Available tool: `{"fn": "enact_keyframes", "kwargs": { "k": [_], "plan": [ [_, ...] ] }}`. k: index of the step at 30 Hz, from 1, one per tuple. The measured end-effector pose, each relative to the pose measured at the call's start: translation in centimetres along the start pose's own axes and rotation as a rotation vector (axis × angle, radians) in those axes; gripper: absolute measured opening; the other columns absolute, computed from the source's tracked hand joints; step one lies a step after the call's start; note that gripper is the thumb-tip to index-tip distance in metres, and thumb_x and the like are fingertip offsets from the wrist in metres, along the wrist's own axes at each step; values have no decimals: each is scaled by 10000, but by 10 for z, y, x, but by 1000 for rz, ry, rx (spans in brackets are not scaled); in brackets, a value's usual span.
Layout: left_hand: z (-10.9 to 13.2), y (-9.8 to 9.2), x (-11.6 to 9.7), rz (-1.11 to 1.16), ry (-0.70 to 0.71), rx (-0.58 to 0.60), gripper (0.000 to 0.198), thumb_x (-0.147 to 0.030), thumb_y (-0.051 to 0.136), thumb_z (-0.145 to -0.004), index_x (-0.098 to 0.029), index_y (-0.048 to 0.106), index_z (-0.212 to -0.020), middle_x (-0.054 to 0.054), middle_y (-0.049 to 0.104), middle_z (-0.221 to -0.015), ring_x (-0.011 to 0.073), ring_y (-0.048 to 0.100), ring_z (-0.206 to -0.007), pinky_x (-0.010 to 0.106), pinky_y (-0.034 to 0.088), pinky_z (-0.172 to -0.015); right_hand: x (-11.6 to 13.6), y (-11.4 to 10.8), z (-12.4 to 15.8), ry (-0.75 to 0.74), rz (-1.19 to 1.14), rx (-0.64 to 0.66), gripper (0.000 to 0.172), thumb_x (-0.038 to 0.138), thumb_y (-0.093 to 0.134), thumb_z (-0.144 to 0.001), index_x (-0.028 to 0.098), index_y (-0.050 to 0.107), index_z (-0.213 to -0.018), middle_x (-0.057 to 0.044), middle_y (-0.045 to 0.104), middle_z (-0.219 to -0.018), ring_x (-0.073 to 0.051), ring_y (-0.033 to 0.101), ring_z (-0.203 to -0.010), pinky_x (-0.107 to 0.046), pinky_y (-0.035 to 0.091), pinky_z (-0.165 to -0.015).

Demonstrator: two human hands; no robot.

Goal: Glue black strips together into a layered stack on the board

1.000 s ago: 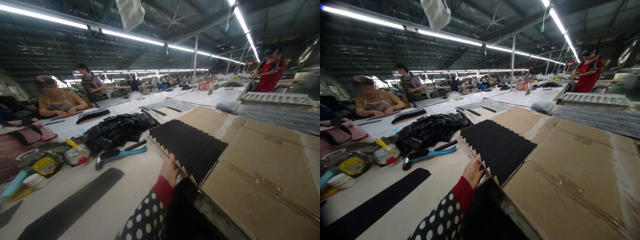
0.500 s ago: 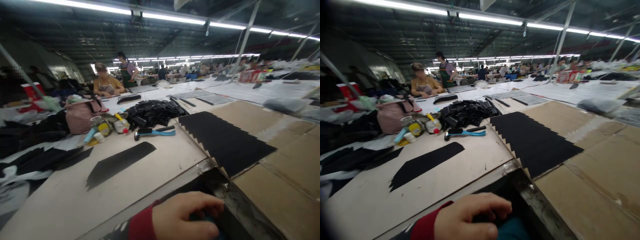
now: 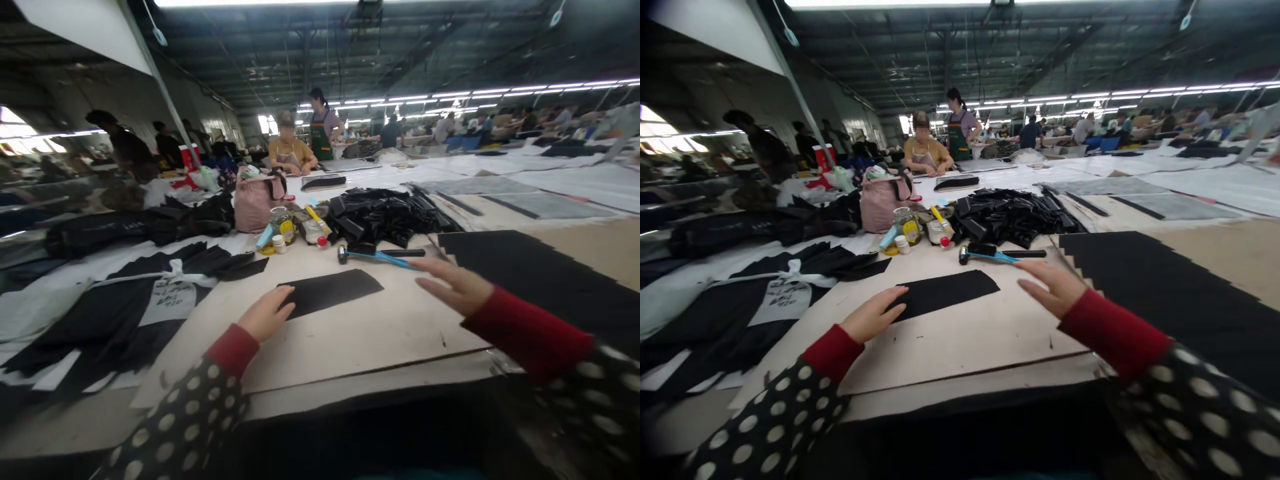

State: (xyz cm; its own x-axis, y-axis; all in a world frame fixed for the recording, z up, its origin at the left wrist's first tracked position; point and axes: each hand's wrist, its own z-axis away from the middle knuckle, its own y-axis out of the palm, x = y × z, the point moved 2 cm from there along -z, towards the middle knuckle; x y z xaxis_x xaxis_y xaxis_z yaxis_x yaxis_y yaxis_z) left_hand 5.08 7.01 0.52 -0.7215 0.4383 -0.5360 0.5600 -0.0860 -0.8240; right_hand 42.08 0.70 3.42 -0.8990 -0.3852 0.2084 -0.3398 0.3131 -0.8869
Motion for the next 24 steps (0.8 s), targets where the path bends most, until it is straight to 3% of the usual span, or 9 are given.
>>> {"fn": "enact_keyframes", "kwargs": {
  "k": [3,6,8,9,13,19,22,24],
  "plan": [
    [-7,10,7,-68,-37,-100,463,-283,458,-816,-43,532,-1205,185,439,-1296,285,384,-1226,402,236,-1057,18,72,-41,-123,-16,125,603,460,243,-880,66,500,-1257,-163,469,-1288,-238,443,-1198,-377,377,-1010],
    [-17,26,5,-5,-7,-272,419,-283,436,-838,-103,545,-1200,163,439,-1304,284,373,-1233,418,220,-1055,23,139,-79,-125,89,129,618,449,297,-846,32,518,-1244,-182,460,-1288,-280,423,-1209,-423,339,-1034],
    [-24,37,10,0,-20,-326,412,-322,408,-862,-168,526,-1226,118,433,-1322,284,340,-1255,457,174,-1061,19,169,-97,-88,159,148,618,454,309,-842,54,497,-1273,-153,428,-1322,-277,383,-1239,-414,319,-1048],
    [-27,43,15,-38,-35,-282,426,-352,388,-873,-174,512,-1240,113,429,-1327,284,334,-1257,476,160,-1061,17,179,-102,-61,183,183,611,454,311,-842,74,482,-1290,-133,422,-1330,-274,376,-1244,-421,318,-1048],
    [-27,54,24,-257,-65,-66,515,-467,285,-897,-198,420,-1315,66,367,-1381,259,276,-1291,522,164,-1053,13,187,-97,27,205,289,612,486,313,-843,154,407,-1348,-76,338,-1390,-258,298,-1288,-450,300,-1049],
    [-14,53,14,-349,-50,16,543,-512,218,-903,-250,342,-1363,16,286,-1427,220,223,-1320,525,157,-1067,25,168,-65,22,200,444,689,567,253,-837,166,258,-1398,-52,168,-1437,-249,167,-1325,-444,232,-1077],
    [-5,54,11,-349,-29,20,552,-521,214,-903,-261,318,-1377,9,260,-1437,210,202,-1330,525,131,-1077,22,173,-46,-13,185,371,666,574,266,-834,191,291,-1378,-42,178,-1424,-252,168,-1319,-463,230,-1072],
    [0,54,10,-347,-24,23,554,-523,220,-902,-267,302,-1386,6,248,-1441,208,189,-1336,525,113,-1082,14,182,-33,-63,162,257,616,562,273,-842,226,346,-1353,-37,226,-1409,-266,220,-1303,-494,268,-1046]
  ]
}}
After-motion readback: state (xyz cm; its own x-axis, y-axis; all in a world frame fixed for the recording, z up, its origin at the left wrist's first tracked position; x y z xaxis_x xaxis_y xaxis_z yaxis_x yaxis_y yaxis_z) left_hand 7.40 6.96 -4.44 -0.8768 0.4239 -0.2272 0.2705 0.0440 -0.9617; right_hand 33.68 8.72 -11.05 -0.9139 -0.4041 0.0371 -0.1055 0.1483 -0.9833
